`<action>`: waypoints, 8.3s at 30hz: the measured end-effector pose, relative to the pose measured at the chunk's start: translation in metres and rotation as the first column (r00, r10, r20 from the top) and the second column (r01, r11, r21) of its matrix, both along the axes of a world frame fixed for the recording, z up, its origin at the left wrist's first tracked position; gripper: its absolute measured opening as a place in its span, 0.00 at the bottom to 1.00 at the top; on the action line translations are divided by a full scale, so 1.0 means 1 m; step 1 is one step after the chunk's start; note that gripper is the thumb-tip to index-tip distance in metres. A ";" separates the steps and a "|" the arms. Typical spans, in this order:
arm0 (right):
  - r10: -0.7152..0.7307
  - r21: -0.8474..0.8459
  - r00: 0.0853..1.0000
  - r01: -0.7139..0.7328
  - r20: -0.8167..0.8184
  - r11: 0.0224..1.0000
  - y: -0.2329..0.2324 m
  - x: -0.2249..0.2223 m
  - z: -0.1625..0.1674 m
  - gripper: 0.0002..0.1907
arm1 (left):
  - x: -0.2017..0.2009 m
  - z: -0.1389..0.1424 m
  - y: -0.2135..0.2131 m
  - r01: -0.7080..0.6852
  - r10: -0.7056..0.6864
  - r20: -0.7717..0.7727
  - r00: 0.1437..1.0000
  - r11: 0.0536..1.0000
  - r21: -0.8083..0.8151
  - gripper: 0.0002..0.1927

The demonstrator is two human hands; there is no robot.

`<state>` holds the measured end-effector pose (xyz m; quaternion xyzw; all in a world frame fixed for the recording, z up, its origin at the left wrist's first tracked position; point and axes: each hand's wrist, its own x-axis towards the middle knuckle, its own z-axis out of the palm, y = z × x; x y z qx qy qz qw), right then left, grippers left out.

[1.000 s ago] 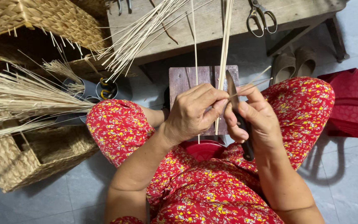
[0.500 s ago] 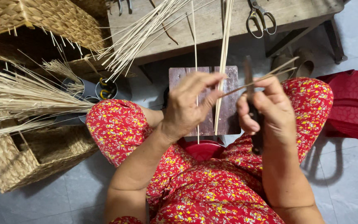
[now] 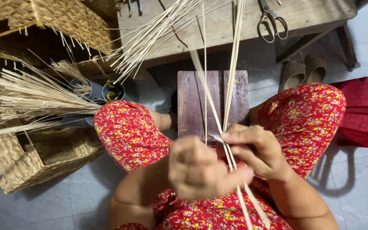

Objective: The person sits on the floor and splits thin bamboo sticks lengthwise with a knife, holding each stick against a wooden block on their lap and pulling the split halves apart, working through sticks one at a time.

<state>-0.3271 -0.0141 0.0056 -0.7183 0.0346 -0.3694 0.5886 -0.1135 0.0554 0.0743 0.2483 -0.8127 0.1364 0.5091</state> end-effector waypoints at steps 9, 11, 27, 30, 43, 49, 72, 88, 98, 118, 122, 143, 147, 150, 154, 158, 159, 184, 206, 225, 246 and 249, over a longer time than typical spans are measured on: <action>-0.403 0.054 0.883 0.427 -0.239 0.903 -0.044 0.007 -0.065 0.13 | -0.011 -0.028 0.043 0.349 -0.340 -0.222 0.914 0.937 0.001 0.05; -0.397 0.125 0.900 0.421 -0.178 0.898 -0.064 0.005 -0.072 0.11 | -0.009 -0.036 0.046 0.559 -0.524 -0.304 0.796 0.828 0.037 0.05; -0.601 0.237 0.775 0.632 -0.196 0.738 -0.118 -0.016 -0.090 0.09 | -0.004 -0.029 0.095 0.085 -0.182 -0.977 0.106 0.981 -0.174 0.16; -0.605 0.232 0.783 0.621 -0.143 0.749 -0.126 -0.026 -0.096 0.08 | 0.039 -0.034 0.093 0.143 -0.295 -0.939 0.176 0.952 -0.272 0.16; -0.676 0.354 0.708 0.697 -0.204 0.623 -0.136 -0.049 -0.108 0.10 | 0.149 -0.077 0.087 -0.014 -0.106 -0.990 0.091 0.994 -0.108 0.08; -0.649 0.343 0.726 0.683 -0.226 0.645 -0.132 -0.041 -0.110 0.11 | 0.191 -0.102 -0.025 -0.050 0.058 -0.997 0.056 0.997 0.055 0.13; -0.586 0.327 0.723 0.689 -0.365 0.647 -0.124 -0.025 -0.106 0.12 | 0.230 -0.227 -0.139 -0.026 0.184 -0.863 -0.471 0.975 0.221 0.09; -0.462 0.709 0.884 0.276 0.078 0.649 -0.100 0.004 -0.095 0.25 | 0.128 -0.158 -0.075 0.366 0.403 -0.915 0.008 0.851 0.378 0.08; -0.689 0.709 0.722 0.519 -0.064 0.477 -0.109 -0.021 -0.108 0.12 | 0.130 -0.152 -0.064 0.209 0.380 -0.925 0.020 0.903 0.375 0.10; -0.683 0.745 0.730 0.469 -0.026 0.473 -0.127 -0.044 -0.136 0.17 | 0.172 -0.193 -0.075 0.103 0.237 -0.958 -0.159 0.970 0.222 0.12; -0.665 0.754 0.745 0.466 -0.052 0.463 -0.122 -0.036 -0.129 0.17 | 0.188 -0.203 -0.091 0.100 0.220 -0.951 -0.217 0.974 0.202 0.12; -0.573 0.748 0.804 0.476 -0.159 0.462 -0.103 -0.014 -0.116 0.22 | 0.118 -0.262 -0.147 0.369 0.696 -0.711 0.099 0.638 0.676 0.21; -0.484 0.662 0.837 0.516 -0.255 0.543 -0.095 -0.001 -0.123 0.23 | 0.046 -0.293 -0.148 0.284 0.769 -0.241 0.592 0.081 0.955 0.21; -0.419 0.636 0.835 0.545 -0.356 0.546 -0.092 0.007 -0.133 0.21 | 0.021 -0.314 -0.147 0.152 0.743 -0.102 0.662 0.000 0.988 0.19; -0.346 0.652 0.856 0.516 -0.384 0.556 -0.090 0.014 -0.144 0.20 | 0.012 -0.317 -0.146 0.302 0.687 -0.257 0.679 0.057 0.952 0.11; -0.378 0.682 0.858 0.509 -0.349 0.525 -0.091 0.016 -0.146 0.19 | 0.006 -0.288 -0.128 0.295 0.533 -0.298 0.792 0.093 0.951 0.08; -0.396 0.688 0.857 0.506 -0.330 0.520 -0.091 0.016 -0.145 0.19 | 0.005 -0.276 -0.119 0.206 0.481 -0.232 0.846 0.106 0.973 0.08; -0.361 -0.096 0.877 0.349 -0.316 0.932 -0.019 0.042 -0.142 0.06 | -0.022 -0.072 -0.058 0.342 0.233 -0.590 0.773 0.630 0.697 0.11; -0.124 0.657 0.990 0.134 -0.062 0.742 0.017 -0.030 -0.017 0.26 | -0.025 -0.086 -0.048 0.372 0.100 -0.569 0.816 0.663 0.650 0.07; 0.064 0.857 0.987 -0.161 0.149 0.490 0.011 -0.052 -0.034 0.23 | -0.019 -0.070 -0.037 0.367 0.040 -0.501 0.865 0.631 0.684 0.05; 0.128 0.851 0.952 -0.304 0.276 0.428 0.007 -0.053 -0.046 0.18 | -0.016 -0.059 -0.031 0.312 0.060 -0.430 0.901 0.601 0.736 0.06; 0.140 0.848 0.946 -0.324 0.292 0.419 0.006 -0.053 -0.048 0.17 | -0.014 -0.058 -0.030 0.289 0.070 -0.409 0.910 0.600 0.746 0.05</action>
